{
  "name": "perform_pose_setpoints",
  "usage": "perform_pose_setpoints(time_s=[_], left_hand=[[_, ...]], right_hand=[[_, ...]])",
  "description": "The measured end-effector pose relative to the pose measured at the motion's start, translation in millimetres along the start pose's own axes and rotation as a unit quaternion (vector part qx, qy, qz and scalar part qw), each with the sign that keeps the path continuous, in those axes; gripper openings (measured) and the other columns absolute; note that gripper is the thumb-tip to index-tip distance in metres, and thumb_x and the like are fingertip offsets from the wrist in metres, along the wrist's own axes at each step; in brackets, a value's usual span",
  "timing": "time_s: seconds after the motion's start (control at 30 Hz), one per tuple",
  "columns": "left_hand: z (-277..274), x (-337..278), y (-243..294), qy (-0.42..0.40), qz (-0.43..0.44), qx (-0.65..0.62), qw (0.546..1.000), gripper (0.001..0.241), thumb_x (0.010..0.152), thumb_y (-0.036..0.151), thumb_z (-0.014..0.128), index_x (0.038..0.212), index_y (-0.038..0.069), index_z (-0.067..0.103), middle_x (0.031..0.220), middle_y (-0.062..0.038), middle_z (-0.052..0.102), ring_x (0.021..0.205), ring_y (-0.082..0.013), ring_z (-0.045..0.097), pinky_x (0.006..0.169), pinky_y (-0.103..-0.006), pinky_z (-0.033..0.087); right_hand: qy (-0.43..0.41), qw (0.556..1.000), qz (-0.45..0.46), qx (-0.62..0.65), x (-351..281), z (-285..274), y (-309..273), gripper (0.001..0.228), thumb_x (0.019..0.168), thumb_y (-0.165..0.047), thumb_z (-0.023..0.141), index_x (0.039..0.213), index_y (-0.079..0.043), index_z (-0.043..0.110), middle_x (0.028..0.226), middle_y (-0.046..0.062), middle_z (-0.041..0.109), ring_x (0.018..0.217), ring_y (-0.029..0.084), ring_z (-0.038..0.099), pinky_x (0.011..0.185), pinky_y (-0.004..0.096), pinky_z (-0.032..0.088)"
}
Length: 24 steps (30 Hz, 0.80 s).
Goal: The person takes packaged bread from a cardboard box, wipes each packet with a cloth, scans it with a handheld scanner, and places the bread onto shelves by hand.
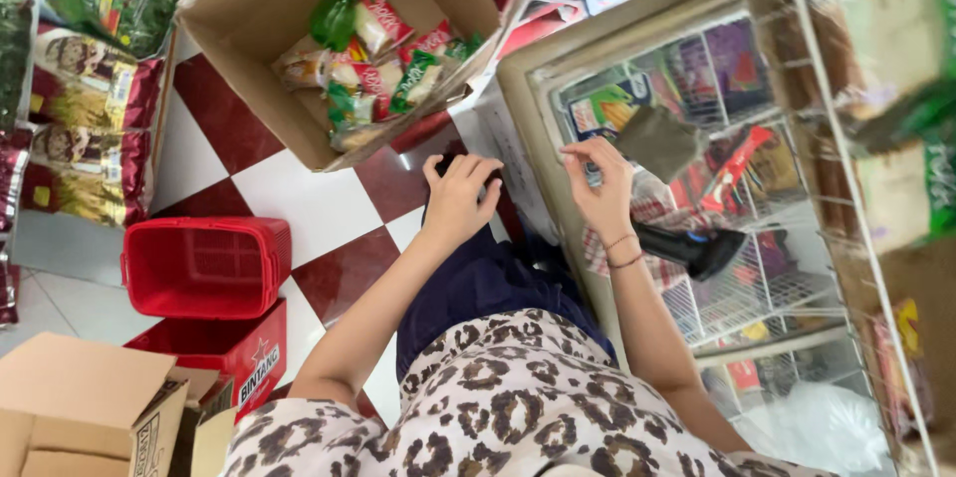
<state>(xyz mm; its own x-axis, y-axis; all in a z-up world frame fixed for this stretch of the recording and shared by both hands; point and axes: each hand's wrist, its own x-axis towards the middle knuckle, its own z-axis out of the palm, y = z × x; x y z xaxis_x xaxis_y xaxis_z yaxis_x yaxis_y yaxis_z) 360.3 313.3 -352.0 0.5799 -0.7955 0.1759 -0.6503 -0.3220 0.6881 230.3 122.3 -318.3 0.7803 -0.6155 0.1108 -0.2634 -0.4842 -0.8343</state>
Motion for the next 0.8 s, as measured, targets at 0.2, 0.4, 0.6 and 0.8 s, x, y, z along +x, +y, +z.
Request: perform_pose_setpoints(time_s=[0.2,0.4,0.6,0.8], left_hand=[[-2.3,39.6,-164.4,0.007,-0.215,0.024,0.976,0.018,0.091,0.022,0.069,0.108,0.014,0.069,0.098,-0.006,0.067,0.099,-0.0269,0.065,0.095,-0.0524,0.038],[75.5,38.4,-356.2,-0.092,-0.512,0.025,0.854,0.034,0.084,0.037,0.07,0.11,0.016,0.077,0.113,-0.014,0.072,0.105,-0.0376,0.067,0.095,-0.0529,0.05],[211.9,15.3,-461.1,-0.207,-0.582,-0.033,0.786,0.042,0.085,0.037,0.071,0.114,0.006,0.071,0.115,-0.023,0.07,0.107,-0.0383,0.068,0.091,-0.048,0.054],[278.4,38.9,-452.8,0.01,-0.771,-0.216,0.599,0.058,0.075,0.017,0.077,0.128,0.009,0.054,0.116,-0.019,0.068,0.101,-0.0339,0.069,0.082,-0.0434,0.055]], right_hand=[[-0.126,0.992,-0.005,0.009,107.1,112.9,27.6,0.021,0.094,-0.001,0.069,0.115,-0.003,0.07,0.094,0.01,0.068,0.085,0.022,0.069,0.081,0.032,0.055],[-0.224,0.974,0.015,-0.009,199.0,220.6,63.0,0.023,0.096,-0.006,0.068,0.119,-0.004,0.069,0.096,0.011,0.067,0.085,0.024,0.069,0.081,0.034,0.056],[-0.367,0.916,0.066,-0.152,247.9,335.0,174.5,0.034,0.091,-0.022,0.07,0.122,-0.009,0.071,0.11,0.016,0.069,0.096,0.036,0.069,0.086,0.045,0.056],[-0.444,0.84,0.194,-0.244,247.6,382.9,240.8,0.042,0.088,-0.031,0.072,0.126,-0.016,0.07,0.115,0.018,0.071,0.106,0.038,0.067,0.094,0.047,0.053]])
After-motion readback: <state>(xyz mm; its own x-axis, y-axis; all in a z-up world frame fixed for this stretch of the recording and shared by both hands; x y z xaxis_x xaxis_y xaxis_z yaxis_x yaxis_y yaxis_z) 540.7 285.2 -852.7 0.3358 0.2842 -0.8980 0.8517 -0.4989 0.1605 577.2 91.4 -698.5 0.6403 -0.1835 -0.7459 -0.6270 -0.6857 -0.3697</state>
